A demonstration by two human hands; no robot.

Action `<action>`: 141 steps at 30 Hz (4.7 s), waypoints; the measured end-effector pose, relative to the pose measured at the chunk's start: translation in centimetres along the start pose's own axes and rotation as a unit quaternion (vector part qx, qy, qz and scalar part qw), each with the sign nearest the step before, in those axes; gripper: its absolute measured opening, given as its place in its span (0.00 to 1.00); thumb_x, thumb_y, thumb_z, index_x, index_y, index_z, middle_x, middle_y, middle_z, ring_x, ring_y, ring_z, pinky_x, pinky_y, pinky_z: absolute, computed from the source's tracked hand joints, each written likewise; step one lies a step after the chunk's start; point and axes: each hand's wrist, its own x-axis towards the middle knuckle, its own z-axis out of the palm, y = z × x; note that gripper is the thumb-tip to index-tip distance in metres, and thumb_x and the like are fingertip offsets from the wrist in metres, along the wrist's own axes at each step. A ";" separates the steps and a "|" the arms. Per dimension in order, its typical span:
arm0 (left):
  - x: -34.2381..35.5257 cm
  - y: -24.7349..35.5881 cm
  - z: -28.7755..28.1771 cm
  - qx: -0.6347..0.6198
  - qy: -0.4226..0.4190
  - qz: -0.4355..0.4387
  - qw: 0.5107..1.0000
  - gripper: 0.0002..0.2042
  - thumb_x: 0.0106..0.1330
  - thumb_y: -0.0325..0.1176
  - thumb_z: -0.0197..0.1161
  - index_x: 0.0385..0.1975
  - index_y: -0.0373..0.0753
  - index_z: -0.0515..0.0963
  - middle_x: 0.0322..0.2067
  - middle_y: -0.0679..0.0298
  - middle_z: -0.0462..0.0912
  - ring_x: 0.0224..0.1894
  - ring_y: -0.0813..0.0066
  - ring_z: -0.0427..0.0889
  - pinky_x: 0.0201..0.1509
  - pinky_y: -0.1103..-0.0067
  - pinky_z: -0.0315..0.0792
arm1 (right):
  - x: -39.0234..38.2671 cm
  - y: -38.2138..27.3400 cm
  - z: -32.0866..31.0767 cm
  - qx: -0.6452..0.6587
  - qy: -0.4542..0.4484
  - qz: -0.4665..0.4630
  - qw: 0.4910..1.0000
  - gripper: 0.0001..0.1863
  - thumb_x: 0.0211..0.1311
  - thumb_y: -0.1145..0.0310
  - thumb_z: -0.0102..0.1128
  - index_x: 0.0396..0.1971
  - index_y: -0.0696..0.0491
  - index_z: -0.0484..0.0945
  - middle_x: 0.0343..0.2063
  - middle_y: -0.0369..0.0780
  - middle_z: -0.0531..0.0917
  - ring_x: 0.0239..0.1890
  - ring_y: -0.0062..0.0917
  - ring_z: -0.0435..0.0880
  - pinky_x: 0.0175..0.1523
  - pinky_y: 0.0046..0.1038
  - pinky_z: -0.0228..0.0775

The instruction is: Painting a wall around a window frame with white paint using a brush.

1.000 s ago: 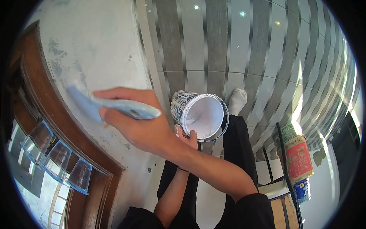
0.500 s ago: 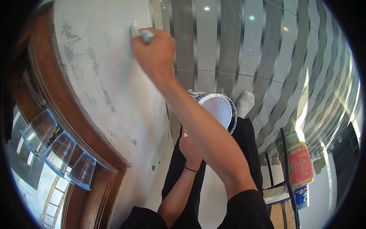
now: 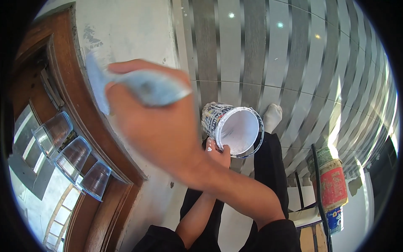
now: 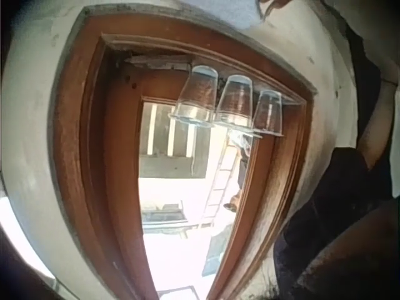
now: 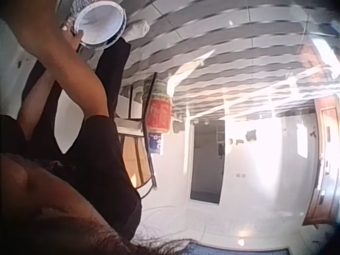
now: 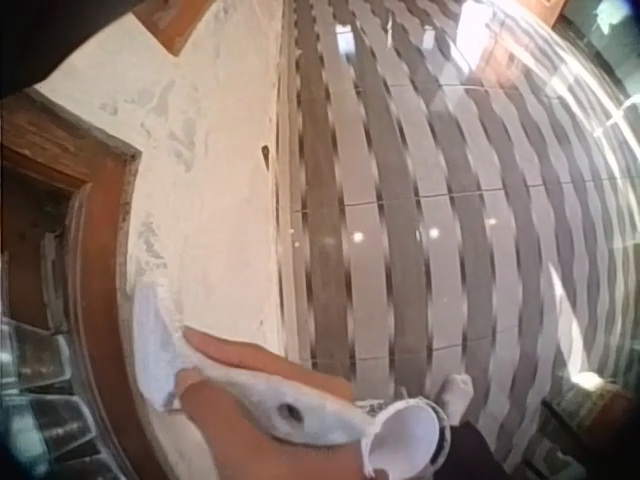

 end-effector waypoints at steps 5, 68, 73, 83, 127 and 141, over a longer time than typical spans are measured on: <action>-0.2 -2.1 1.7 0.063 0.058 0.109 0.990 0.19 0.58 0.37 0.63 0.47 0.33 0.76 0.31 0.50 0.84 0.32 0.48 0.84 0.35 0.61 0.77 | 4.6 1.4 -8.3 -0.081 0.111 0.003 0.990 0.14 0.59 0.71 0.63 0.43 0.61 0.82 0.34 0.43 0.85 0.34 0.24 0.85 0.40 0.24 0.79; 0.1 -2.9 0.8 -0.187 0.125 0.202 0.953 0.10 0.55 0.25 0.62 0.27 0.30 0.66 0.21 0.59 0.72 0.21 0.69 0.71 0.28 0.72 0.67 | -8.7 -2.2 -21.2 -0.567 -0.088 -0.012 0.819 0.10 0.54 0.75 0.63 0.38 0.56 0.84 0.24 0.47 0.84 0.27 0.29 0.85 0.36 0.28 0.75; -0.5 -2.6 0.5 -0.185 0.129 0.209 0.951 0.10 0.54 0.24 0.63 0.27 0.31 0.66 0.20 0.60 0.71 0.20 0.70 0.70 0.27 0.72 0.66 | -6.2 1.7 -21.9 -0.627 -0.143 -0.061 0.763 0.10 0.51 0.75 0.63 0.36 0.55 0.82 0.27 0.49 0.85 0.30 0.42 0.85 0.43 0.35 0.77; -0.4 -3.4 0.5 -0.189 0.137 0.209 0.950 0.12 0.53 0.26 0.64 0.26 0.31 0.65 0.19 0.61 0.68 0.19 0.71 0.67 0.24 0.73 0.65 | -5.3 4.6 -22.8 -0.683 -0.192 -0.062 0.702 0.12 0.51 0.75 0.61 0.38 0.56 0.81 0.32 0.48 0.85 0.34 0.43 0.84 0.42 0.37 0.77; -0.4 -2.3 0.1 -0.266 0.160 0.159 0.937 0.10 0.56 0.24 0.60 0.28 0.32 0.63 0.19 0.57 0.71 0.18 0.66 0.73 0.25 0.72 0.68 | -7.6 -0.5 -21.7 -0.566 -0.093 -0.064 0.817 0.07 0.57 0.77 0.63 0.37 0.56 0.84 0.33 0.44 0.87 0.32 0.26 0.87 0.39 0.25 0.75; -0.1 -2.9 0.1 -0.222 0.142 0.218 0.940 0.08 0.56 0.23 0.58 0.31 0.29 0.65 0.26 0.53 0.73 0.24 0.63 0.73 0.31 0.71 0.70 | -5.1 6.5 -21.7 -0.650 -0.128 -0.003 0.749 0.07 0.54 0.76 0.62 0.34 0.55 0.82 0.28 0.47 0.85 0.34 0.45 0.84 0.41 0.36 0.76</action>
